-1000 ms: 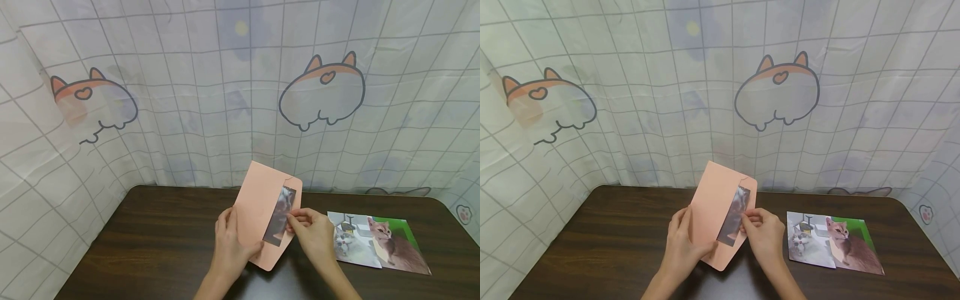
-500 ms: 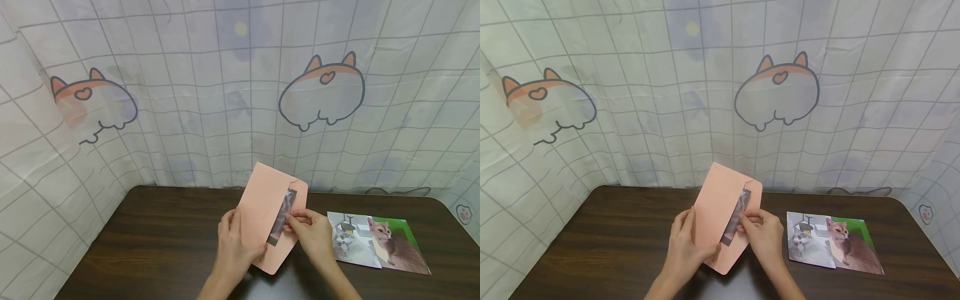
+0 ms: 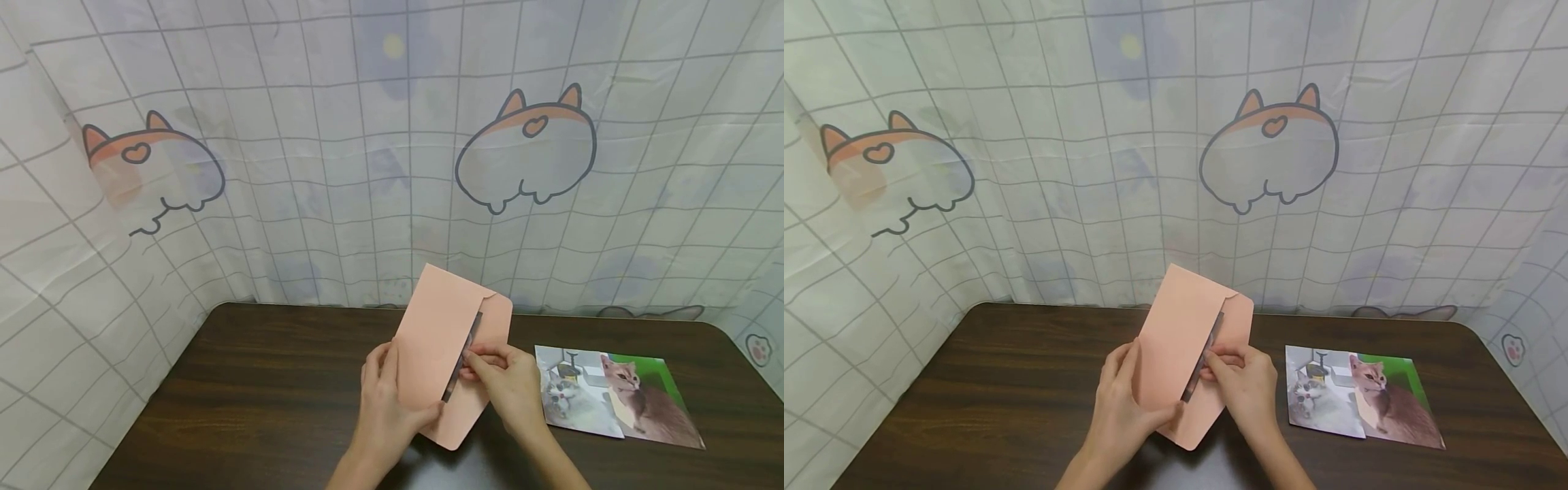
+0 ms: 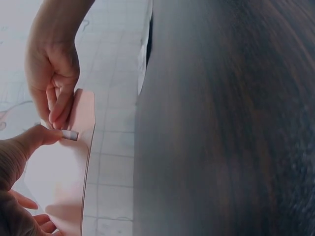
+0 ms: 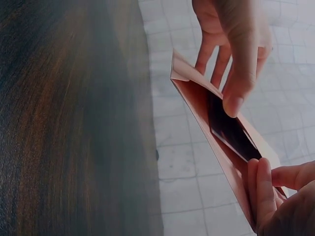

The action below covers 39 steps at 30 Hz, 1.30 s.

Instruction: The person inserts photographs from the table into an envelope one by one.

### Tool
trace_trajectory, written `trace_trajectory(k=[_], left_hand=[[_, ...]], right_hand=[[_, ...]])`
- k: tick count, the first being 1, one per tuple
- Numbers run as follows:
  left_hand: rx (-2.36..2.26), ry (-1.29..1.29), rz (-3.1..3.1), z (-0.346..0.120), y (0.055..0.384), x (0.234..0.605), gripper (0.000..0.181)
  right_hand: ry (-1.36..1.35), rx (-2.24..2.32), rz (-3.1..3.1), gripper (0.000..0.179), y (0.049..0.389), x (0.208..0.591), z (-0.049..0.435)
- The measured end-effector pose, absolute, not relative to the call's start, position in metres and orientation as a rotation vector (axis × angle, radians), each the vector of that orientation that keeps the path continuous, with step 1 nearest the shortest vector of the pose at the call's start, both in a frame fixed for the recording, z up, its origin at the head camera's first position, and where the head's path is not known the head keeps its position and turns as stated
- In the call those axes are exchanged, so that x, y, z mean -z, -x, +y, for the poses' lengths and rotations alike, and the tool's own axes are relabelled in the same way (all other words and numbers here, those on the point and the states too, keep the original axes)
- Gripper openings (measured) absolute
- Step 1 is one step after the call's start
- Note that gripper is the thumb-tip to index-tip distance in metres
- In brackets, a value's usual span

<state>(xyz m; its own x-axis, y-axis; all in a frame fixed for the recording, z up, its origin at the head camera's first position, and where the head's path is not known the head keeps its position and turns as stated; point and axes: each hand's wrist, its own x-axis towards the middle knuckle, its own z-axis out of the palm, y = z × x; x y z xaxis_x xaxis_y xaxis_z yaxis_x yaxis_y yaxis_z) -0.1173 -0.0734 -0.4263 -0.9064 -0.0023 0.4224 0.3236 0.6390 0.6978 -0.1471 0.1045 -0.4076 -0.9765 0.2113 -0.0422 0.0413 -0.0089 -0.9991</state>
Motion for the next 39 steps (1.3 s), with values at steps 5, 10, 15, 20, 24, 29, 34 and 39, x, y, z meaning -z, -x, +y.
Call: trace_trajectory(k=[5,10,15,20,24,29,34,39], left_hand=[[1.165,0.251,-2.482,-0.073,0.117,0.426,0.104],[1.138,0.256,-2.484,-0.074,0.118,0.426,0.104],[1.101,0.241,-2.477,-0.077,0.120,0.427,0.103],[1.081,0.227,-2.488,-0.080,0.122,0.427,0.103],[1.086,0.223,-2.506,-0.081,0.122,0.426,0.105],[1.103,0.208,-2.528,-0.082,0.122,0.426,0.108],[1.114,0.182,-2.541,-0.082,0.123,0.427,0.109],[1.125,0.165,-2.530,-0.083,0.124,0.427,0.104]], right_hand=[[0.269,-2.145,-2.108,0.018,0.147,0.407,0.104],[0.236,-2.085,-2.137,0.018,0.147,0.406,0.104],[0.227,-1.989,-2.159,0.019,0.148,0.403,0.108],[0.239,-1.912,-2.179,0.019,0.147,0.400,0.113],[0.235,-1.845,-2.208,0.018,0.147,0.397,0.114],[0.228,-1.828,-2.203,0.019,0.147,0.396,0.117],[0.217,-1.828,-2.201,0.019,0.147,0.396,0.119],[0.226,-1.828,-2.199,0.019,0.148,0.396,0.120]])
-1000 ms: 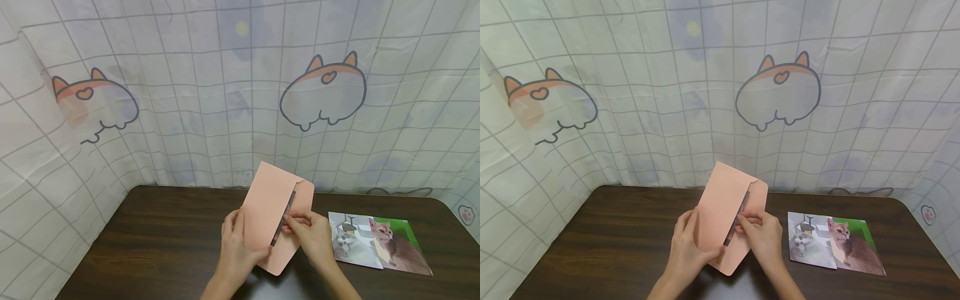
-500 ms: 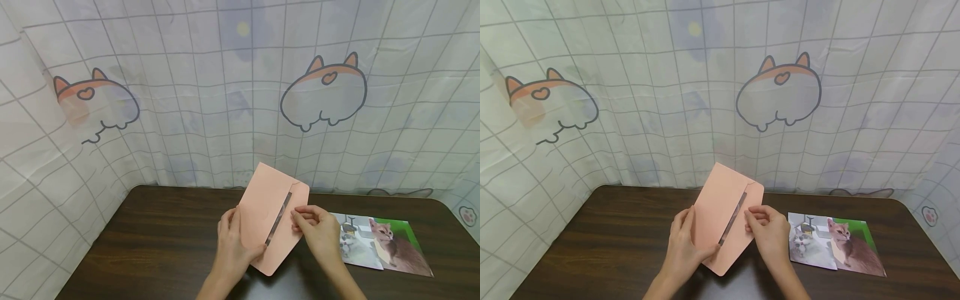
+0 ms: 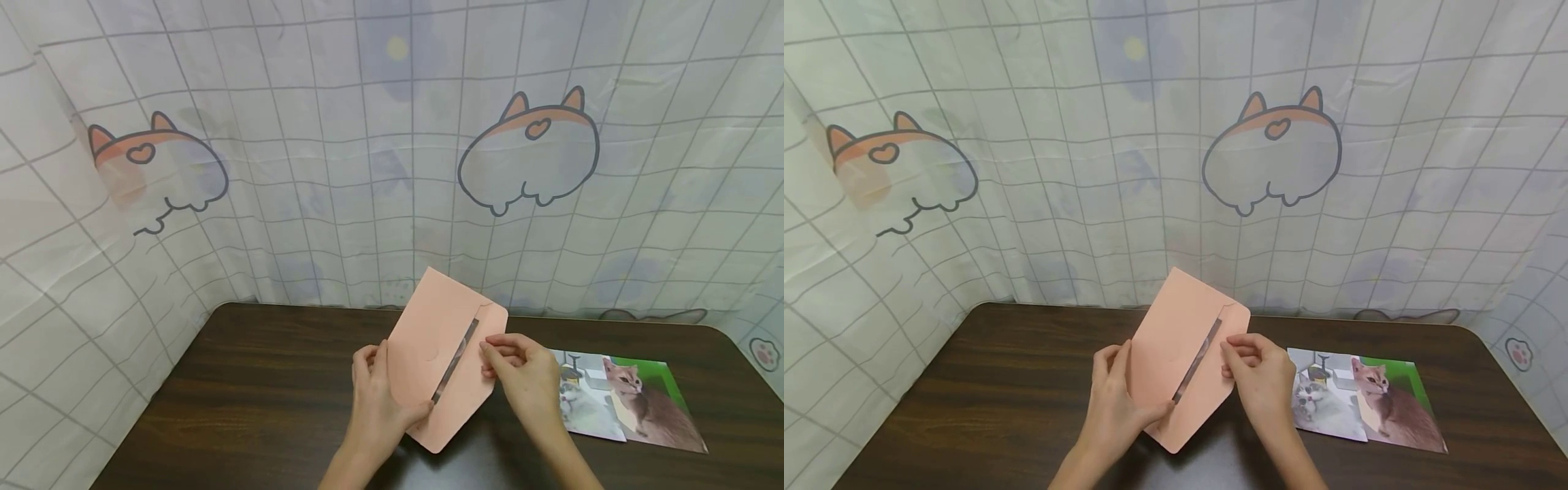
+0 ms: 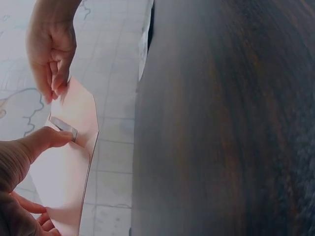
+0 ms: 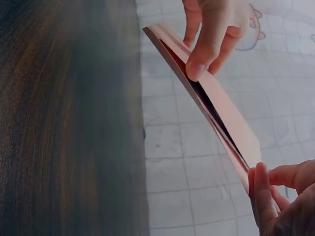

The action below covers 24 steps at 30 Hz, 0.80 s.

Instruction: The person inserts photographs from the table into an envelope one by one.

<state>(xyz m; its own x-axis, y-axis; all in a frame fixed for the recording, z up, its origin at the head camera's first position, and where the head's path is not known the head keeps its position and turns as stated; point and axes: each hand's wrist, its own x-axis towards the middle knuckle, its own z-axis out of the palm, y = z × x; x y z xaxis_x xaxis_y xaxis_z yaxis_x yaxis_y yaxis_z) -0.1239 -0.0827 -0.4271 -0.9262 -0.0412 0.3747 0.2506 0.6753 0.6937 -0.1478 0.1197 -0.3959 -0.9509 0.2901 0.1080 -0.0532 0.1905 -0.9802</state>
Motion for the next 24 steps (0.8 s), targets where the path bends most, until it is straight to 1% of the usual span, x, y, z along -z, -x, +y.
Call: trace_trajectory(k=[7,15,24], left_hand=[[1.141,0.146,-2.527,-0.083,0.125,0.428,0.106],[1.078,0.210,-2.540,-0.092,0.125,0.423,0.102],[1.111,0.194,-2.594,-0.101,0.125,0.421,0.111]], right_hand=[[0.212,-1.833,-2.173,0.019,0.148,0.395,0.122],[0.198,-1.841,-2.176,0.020,0.147,0.394,0.125],[0.190,-1.817,-2.188,0.020,0.149,0.392,0.134]])
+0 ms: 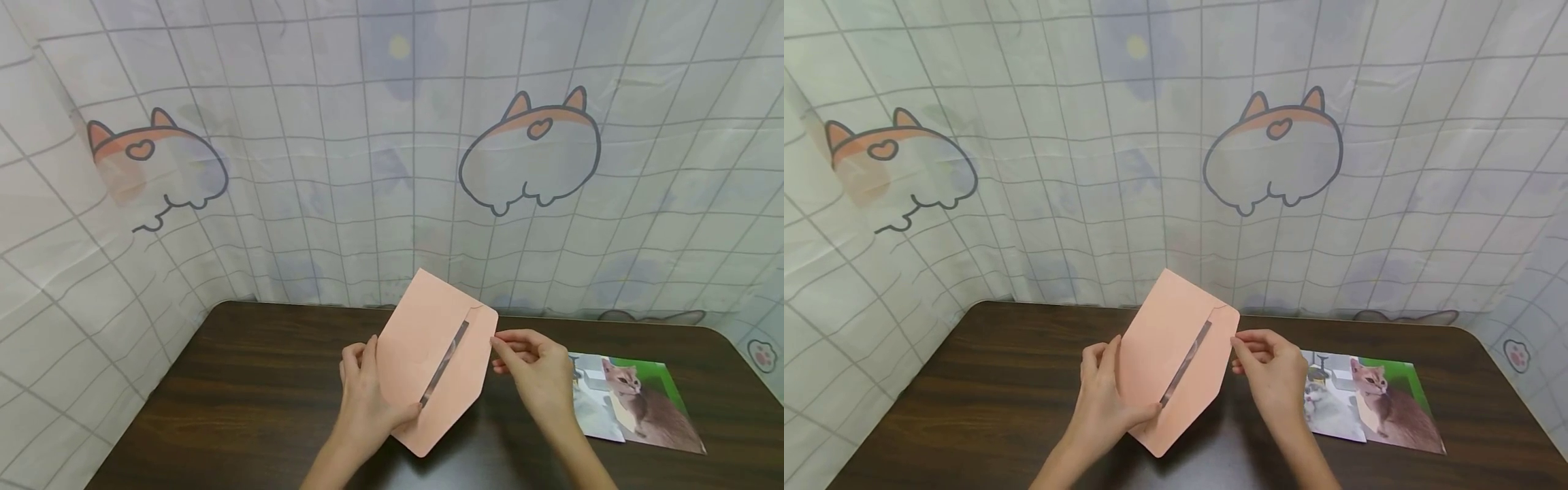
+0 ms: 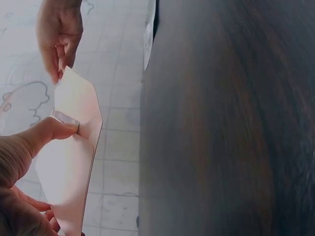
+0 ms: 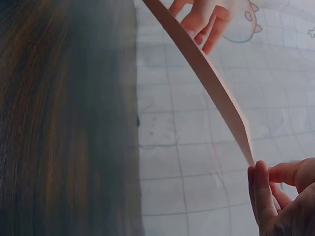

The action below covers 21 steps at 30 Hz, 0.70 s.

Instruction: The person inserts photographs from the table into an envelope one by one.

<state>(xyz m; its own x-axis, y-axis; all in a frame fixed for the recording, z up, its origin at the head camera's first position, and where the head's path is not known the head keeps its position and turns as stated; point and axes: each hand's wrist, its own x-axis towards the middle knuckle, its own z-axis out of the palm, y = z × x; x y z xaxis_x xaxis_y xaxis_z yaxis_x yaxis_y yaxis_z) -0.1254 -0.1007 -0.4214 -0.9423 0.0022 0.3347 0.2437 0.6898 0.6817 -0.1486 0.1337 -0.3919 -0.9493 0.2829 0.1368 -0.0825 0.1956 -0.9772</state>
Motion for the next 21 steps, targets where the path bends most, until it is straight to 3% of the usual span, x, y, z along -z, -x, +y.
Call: trace_trajectory(k=[21], left_hand=[[1.125,0.159,-2.662,-0.113,0.123,0.423,0.106]], right_hand=[[0.195,-1.683,-2.248,0.014,0.147,0.393,0.154]])
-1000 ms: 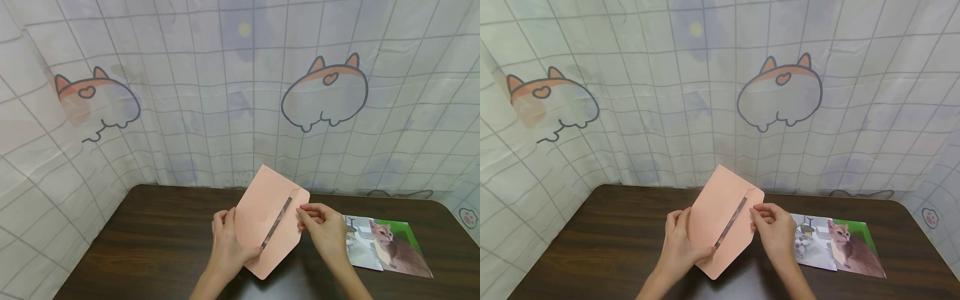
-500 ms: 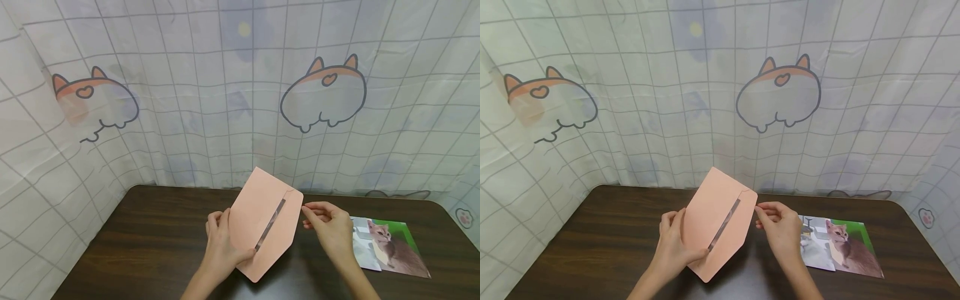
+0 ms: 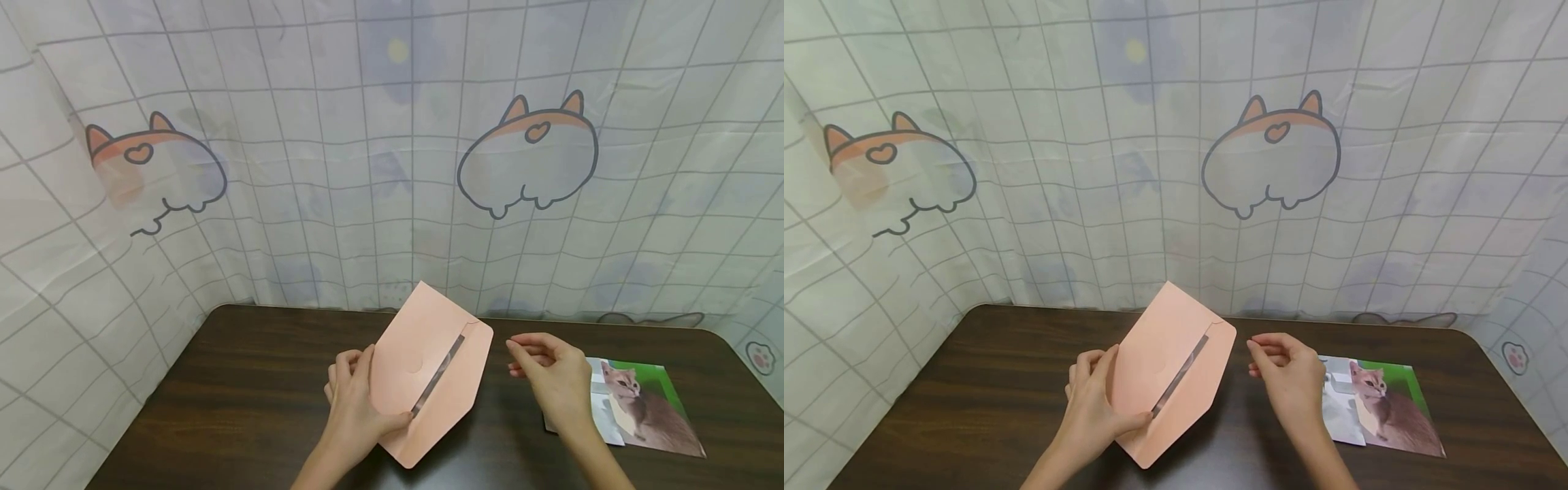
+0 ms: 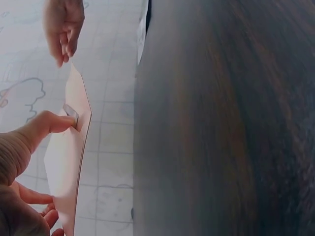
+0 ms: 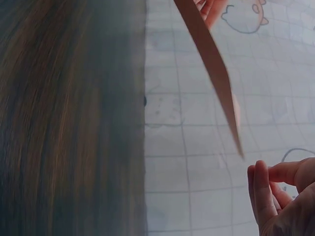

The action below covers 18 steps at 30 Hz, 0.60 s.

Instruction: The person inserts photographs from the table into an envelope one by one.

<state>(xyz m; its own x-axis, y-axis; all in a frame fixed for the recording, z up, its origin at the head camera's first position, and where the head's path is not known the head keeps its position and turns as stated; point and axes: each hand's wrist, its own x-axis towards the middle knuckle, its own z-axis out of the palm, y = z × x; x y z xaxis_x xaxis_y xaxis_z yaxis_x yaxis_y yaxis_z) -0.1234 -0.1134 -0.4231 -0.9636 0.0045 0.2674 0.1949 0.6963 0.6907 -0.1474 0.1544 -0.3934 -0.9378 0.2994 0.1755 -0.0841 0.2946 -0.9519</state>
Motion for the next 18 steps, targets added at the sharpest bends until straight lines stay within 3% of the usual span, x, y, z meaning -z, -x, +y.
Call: trace_trajectory(k=[18], left_hand=[[1.167,0.129,-2.662,-0.119,0.123,0.421,0.112]], right_hand=[[0.158,-1.615,-2.322,0.022,0.156,0.408,0.194]])
